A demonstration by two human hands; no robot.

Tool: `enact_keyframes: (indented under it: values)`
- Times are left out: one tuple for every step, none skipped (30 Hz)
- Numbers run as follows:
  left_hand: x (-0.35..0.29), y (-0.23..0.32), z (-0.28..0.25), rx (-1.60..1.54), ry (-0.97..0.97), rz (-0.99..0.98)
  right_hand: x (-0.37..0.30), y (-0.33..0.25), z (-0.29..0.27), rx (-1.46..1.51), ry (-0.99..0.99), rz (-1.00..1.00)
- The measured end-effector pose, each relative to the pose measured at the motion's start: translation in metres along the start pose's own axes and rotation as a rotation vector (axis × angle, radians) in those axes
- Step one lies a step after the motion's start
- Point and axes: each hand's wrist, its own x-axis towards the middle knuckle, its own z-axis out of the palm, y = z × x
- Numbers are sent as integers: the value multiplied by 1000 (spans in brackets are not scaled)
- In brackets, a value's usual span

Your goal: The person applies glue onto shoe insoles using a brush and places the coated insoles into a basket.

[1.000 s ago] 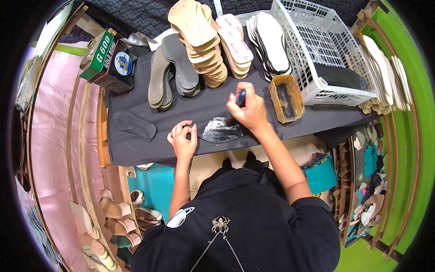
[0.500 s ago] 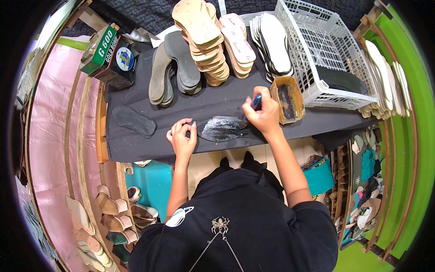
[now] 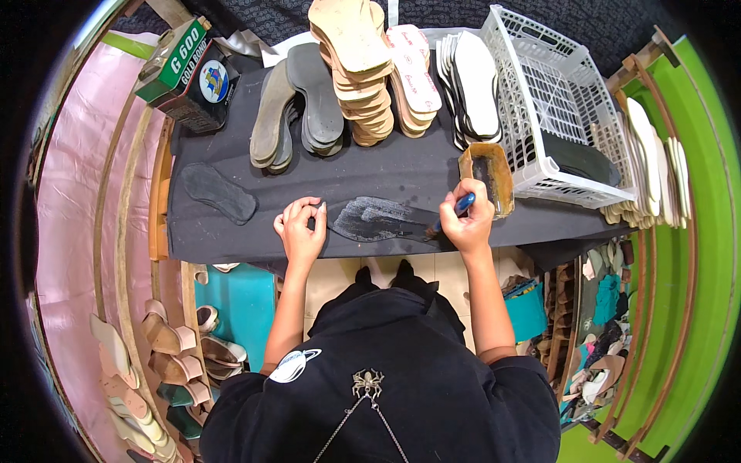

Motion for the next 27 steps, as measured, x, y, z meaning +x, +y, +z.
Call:
enact_keyframes:
  values:
    - [-1, -1, 0, 2, 1, -3, 2, -3, 1, -53, -20, -46]
    - [-1, -1, 1, 12, 4, 6, 3, -7, 3, -110, -34, -90]
    - [1, 0, 1, 21, 4, 20, -3, -4, 10, -7, -7, -43]
    - [1, 1, 2, 20, -1, 28, -9, -6, 21, 181, 31, 39]
    - [1, 1, 1, 20, 3, 25, -12, -11, 30, 183, -56, 16]
    - [1, 1, 1, 21, 6, 25, -14, -16, 37, 184, -140, -6]
    - [1, 1, 2, 21, 2, 29, -15, -23, 43, 185, -212, -51]
    - [0, 0, 2, 25, 6, 29, -14, -29, 47, 187, -286, -95]
    - [0, 0, 3, 28, 10, 29, -18, -26, 50, 168, -323, -133]
    - [1, 0, 3, 28, 6, 31, -20, -24, 49, 167, -319, -129]
    - [1, 0, 3, 31, 9, 28, -22, -21, 45, 235, -290, -73]
    - [1, 0, 3, 32, 11, 27, -25, -16, 39, 302, -259, -15]
    - [0, 0, 2, 34, 8, 25, -31, -4, 34, 364, -179, 2]
    - [0, 0, 2, 33, 9, 24, -29, -4, 25, 349, -143, 6]
    - [0, 0, 2, 34, 11, 23, -29, 0, 17, 370, -102, 13]
    - [0, 0, 1, 37, 11, 20, -29, 3, 10, 391, -62, 21]
    - [1, 1, 1, 34, 12, 24, -27, 6, 1, 337, -61, 15]
    - [1, 1, 1, 32, 14, 28, -26, 7, -3, 283, -62, 10]
    - [1, 0, 0, 34, 13, 30, -25, 7, -3, 257, -58, -11]
    - [1, 1, 1, 38, 6, 31, -24, 5, 0, 252, -50, -8]
    - [1, 1, 1, 41, 0, 33, -23, 2, 6, 179, -90, -96]
    - [0, 1, 1, 40, -5, 40, -22, -2, 14, 104, -130, -183]
    - [1, 0, 2, 43, -5, 42, -23, -8, 26, 205, -129, -162]
    - [1, 0, 3, 48, -1, 41, -23, -14, 38, 308, -130, -142]
    - [1, 1, 3, 45, -7, 49, -24, -18, 44, 303, -122, -140]
    - [1, 1, 3, 52, -4, 47, -25, -21, 50, 307, -218, -141]
    - [0, 0, 3, 58, -2, 44, -26, -22, 52, 310, -313, -141]
